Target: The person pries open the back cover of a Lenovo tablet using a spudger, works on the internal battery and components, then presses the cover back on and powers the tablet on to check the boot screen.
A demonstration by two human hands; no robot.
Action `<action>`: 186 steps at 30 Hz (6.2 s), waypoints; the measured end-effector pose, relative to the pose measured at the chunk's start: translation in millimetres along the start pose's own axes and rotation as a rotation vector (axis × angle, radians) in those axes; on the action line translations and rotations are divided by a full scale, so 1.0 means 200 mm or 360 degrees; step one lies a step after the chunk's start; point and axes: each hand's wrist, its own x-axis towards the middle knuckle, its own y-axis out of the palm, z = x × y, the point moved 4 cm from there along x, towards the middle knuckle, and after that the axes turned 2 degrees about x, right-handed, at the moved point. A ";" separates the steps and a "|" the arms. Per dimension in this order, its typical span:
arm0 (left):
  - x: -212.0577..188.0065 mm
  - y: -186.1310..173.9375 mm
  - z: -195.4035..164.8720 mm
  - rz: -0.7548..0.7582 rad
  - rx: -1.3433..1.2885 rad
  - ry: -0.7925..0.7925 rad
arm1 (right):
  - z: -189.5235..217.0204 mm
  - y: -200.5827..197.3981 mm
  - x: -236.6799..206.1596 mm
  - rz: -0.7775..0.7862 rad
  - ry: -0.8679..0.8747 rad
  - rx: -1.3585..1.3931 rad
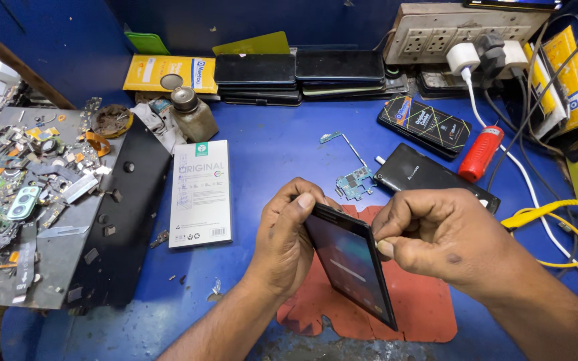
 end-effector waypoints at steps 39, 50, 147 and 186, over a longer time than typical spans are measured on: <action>0.01 0.00 0.00 -0.0019 -0.0037 0.0023 | 0.00 0.01 0.00 0.0010 0.0008 -0.0013; 0.00 0.01 -0.09 0.0001 0.0363 0.0251 | -0.02 0.02 -0.05 -0.0160 0.0041 -0.0006; -0.11 0.19 -0.32 0.0734 0.1681 0.0642 | 0.06 0.14 -0.08 0.0030 0.0020 -0.0240; -0.12 0.19 -0.33 0.0752 0.1648 0.0663 | 0.04 0.13 -0.09 0.0009 0.0010 -0.0227</action>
